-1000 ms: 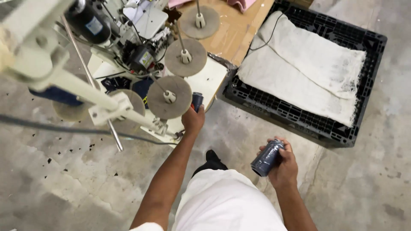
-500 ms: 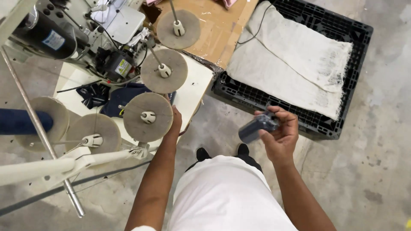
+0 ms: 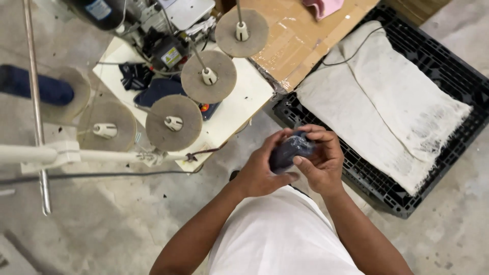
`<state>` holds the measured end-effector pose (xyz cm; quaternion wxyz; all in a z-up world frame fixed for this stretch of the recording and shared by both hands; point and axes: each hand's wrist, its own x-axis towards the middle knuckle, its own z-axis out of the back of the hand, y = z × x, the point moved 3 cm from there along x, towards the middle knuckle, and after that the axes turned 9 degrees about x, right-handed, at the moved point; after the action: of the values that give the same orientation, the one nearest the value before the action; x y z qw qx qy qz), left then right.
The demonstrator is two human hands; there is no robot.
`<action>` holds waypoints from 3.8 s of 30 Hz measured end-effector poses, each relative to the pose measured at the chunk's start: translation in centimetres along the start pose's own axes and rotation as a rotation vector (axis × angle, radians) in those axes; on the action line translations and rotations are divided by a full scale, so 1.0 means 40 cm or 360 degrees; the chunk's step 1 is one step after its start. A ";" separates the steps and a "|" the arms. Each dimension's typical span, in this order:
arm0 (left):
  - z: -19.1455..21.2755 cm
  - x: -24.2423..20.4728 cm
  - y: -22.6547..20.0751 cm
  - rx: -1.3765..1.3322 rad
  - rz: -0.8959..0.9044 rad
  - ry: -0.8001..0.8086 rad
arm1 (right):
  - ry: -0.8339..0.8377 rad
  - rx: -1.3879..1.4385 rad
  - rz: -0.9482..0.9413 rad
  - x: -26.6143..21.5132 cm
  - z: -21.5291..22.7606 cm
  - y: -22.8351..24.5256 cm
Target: Removing plastic wrap from a thread spool and threading it through the guides of an industrial sewing machine.
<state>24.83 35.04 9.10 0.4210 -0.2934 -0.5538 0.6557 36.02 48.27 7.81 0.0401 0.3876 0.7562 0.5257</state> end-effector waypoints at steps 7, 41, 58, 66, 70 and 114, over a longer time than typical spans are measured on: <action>-0.046 0.007 -0.112 0.1237 -0.0143 -0.0382 | 0.0348 -0.0351 0.0161 0.070 0.006 0.124; -0.104 -0.169 -0.151 0.1342 -0.0410 -0.1112 | 0.0456 -0.0506 -0.0047 0.012 -0.025 0.240; -0.132 -0.176 -0.090 0.0264 -0.0408 -0.0819 | 0.0009 -0.0103 -0.0654 -0.052 0.008 0.130; -0.187 -0.154 0.031 -0.1149 -0.0360 -0.0666 | -0.0292 0.0494 -0.1262 -0.076 0.017 0.074; -0.191 -0.130 -0.009 -0.1445 -0.0370 -0.0834 | -0.0279 0.0489 -0.1220 -0.072 -0.011 0.088; -0.186 -0.437 0.042 -0.1005 0.0327 -0.1910 | 0.1578 -0.0709 0.0175 -0.222 -0.172 0.016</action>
<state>39.07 23.23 4.44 -0.1287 -0.0390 -0.8252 0.5486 39.32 37.54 8.31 -0.2677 0.1143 0.5334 0.7942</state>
